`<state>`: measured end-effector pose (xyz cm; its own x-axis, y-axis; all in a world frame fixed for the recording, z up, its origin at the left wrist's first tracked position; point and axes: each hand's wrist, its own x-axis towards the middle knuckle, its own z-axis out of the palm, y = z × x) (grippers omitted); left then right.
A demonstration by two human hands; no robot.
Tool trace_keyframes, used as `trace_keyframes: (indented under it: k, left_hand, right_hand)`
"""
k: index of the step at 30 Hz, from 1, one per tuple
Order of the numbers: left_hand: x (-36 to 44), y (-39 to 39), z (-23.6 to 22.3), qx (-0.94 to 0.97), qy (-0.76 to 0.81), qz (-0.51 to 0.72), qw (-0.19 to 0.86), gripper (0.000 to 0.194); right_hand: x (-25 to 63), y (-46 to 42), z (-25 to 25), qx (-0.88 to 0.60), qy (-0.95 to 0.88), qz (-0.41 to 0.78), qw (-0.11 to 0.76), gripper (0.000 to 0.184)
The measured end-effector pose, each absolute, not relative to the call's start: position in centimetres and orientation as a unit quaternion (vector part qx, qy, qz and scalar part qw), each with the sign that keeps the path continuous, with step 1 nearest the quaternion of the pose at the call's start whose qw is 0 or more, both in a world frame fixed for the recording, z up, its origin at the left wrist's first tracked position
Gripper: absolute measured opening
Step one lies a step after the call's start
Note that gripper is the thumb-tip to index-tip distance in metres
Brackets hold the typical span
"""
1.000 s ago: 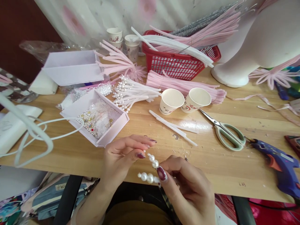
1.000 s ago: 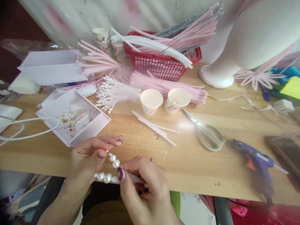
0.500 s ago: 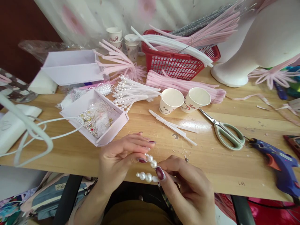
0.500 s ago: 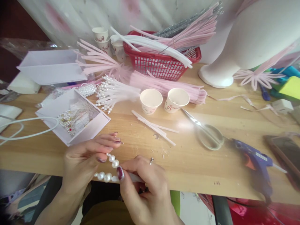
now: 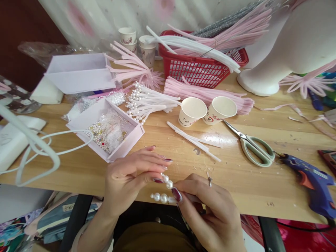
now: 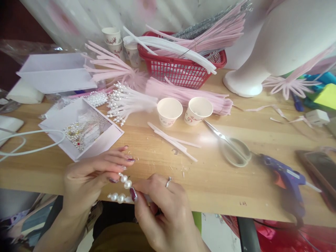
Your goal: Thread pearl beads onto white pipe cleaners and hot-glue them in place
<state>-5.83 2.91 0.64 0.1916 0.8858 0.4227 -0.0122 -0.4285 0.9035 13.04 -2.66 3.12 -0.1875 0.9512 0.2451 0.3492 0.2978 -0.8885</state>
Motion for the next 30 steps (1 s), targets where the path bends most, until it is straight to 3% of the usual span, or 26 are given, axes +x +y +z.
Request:
trace_keyframes:
  k: [24,30]
  left_hand:
    - [-7.0,3.1,1.4,0.707,0.348,0.480,0.386,0.010]
    - [-7.5,3.5,1.8,0.739,0.339,0.449,0.371,0.009]
  right_hand:
    - [13.4,-2.0,3.3,-0.433,-0.738,0.333,0.397,0.019]
    - [14.0,-2.1,3.7,-0.438,-0.761,0.321,0.356,0.022]
